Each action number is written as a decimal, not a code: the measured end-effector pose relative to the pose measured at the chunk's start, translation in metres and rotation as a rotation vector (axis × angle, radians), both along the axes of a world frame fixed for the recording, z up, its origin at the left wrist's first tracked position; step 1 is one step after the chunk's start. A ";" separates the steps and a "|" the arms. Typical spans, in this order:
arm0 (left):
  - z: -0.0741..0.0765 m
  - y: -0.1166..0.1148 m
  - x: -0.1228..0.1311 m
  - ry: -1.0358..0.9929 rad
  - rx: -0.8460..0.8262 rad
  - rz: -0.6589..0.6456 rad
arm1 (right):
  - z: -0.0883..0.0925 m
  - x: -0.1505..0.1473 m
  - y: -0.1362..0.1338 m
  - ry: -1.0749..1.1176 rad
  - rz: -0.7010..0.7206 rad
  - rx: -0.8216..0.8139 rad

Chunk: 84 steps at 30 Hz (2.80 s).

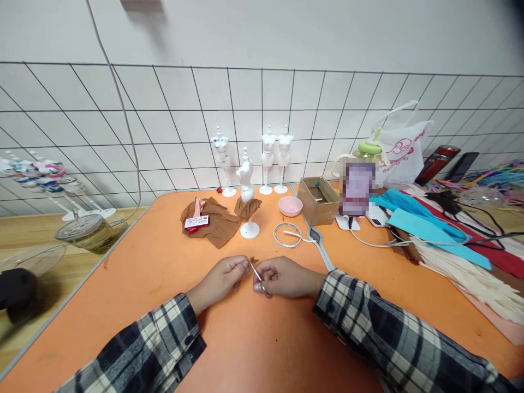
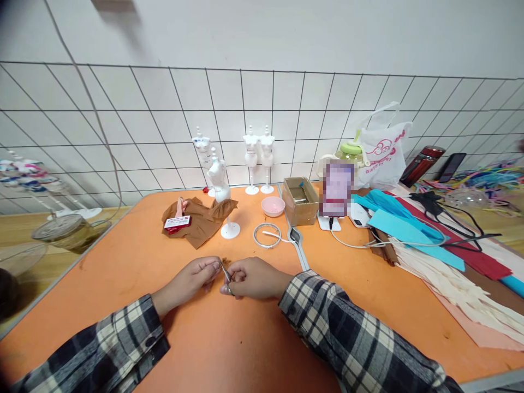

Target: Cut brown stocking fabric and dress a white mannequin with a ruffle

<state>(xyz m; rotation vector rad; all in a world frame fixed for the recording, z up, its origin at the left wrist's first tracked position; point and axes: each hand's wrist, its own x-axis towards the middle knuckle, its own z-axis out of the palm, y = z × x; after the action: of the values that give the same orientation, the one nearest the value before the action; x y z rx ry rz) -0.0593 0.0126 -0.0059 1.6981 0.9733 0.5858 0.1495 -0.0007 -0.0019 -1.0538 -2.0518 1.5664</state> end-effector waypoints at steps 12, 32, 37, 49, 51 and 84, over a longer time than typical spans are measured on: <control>-0.004 0.001 -0.001 -0.004 0.013 -0.008 | 0.002 -0.001 -0.001 -0.024 -0.018 0.002; -0.006 0.002 -0.002 -0.002 -0.004 -0.003 | -0.002 0.001 -0.001 -0.029 0.007 0.038; -0.007 0.002 -0.002 0.016 0.003 -0.002 | -0.001 0.001 -0.002 -0.020 0.009 0.027; -0.005 0.002 -0.003 0.031 0.010 -0.003 | -0.005 0.000 0.000 -0.031 0.000 -0.032; -0.004 0.001 -0.002 0.030 0.007 -0.003 | -0.004 0.000 0.000 -0.037 -0.001 -0.024; -0.002 0.000 0.000 -0.119 -0.020 0.101 | 0.014 0.008 0.003 0.060 0.045 -0.299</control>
<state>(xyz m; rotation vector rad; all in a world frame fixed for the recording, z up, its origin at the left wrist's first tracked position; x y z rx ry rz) -0.0595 0.0122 -0.0079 1.5850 0.9801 0.7323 0.1578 0.0020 0.0122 -1.0511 -1.8516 1.9481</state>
